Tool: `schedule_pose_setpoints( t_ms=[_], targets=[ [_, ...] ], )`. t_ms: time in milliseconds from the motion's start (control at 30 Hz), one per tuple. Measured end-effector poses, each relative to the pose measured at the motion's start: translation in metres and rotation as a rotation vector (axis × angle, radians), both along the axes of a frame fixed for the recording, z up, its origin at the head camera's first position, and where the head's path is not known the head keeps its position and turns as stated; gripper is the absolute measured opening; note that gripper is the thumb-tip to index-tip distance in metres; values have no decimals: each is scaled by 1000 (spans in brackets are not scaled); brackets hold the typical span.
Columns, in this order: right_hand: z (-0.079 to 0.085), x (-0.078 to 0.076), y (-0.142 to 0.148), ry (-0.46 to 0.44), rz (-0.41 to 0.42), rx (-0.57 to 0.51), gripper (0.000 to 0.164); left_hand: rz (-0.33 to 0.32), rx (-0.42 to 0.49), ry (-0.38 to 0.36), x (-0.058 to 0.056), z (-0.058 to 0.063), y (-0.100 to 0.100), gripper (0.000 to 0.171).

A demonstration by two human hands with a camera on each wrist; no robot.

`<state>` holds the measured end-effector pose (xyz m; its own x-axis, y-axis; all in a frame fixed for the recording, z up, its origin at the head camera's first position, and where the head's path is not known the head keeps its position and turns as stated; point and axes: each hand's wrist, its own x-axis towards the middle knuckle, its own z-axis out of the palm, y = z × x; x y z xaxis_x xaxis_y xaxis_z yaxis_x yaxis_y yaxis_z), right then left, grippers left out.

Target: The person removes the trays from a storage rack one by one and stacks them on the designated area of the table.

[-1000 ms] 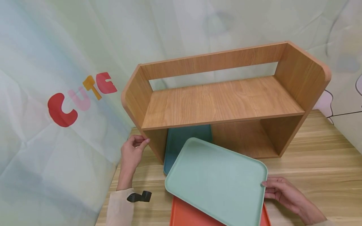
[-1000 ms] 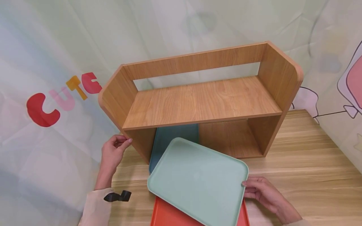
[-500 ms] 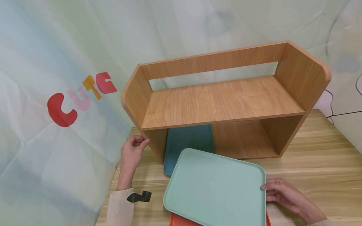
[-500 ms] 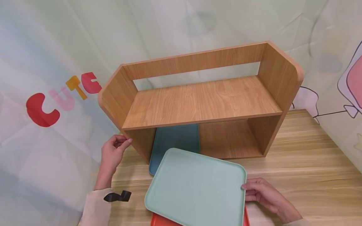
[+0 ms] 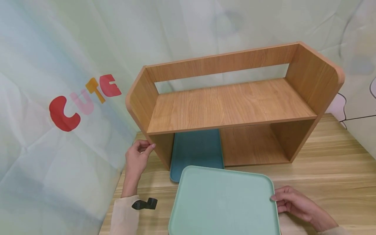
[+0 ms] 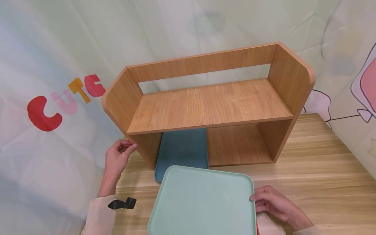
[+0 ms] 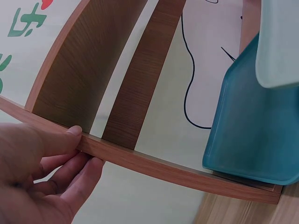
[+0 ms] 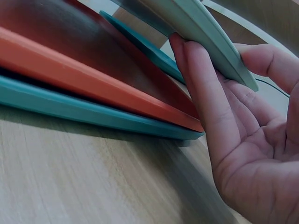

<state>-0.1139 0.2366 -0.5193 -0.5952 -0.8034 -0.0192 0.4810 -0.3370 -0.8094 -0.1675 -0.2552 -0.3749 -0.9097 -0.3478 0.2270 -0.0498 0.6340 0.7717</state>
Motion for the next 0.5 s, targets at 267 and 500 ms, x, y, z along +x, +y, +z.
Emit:
schedule_pose_setpoints(
  t_ms=[267, 500],
  targets=[
    [-2, -1, 0, 7, 22, -3, 42, 0, 6, -5, 1, 2, 0, 24],
    [-3, -2, 2, -1, 42, -2, 41, -3, -2, 0, 1, 1, 0, 23]
  ],
)
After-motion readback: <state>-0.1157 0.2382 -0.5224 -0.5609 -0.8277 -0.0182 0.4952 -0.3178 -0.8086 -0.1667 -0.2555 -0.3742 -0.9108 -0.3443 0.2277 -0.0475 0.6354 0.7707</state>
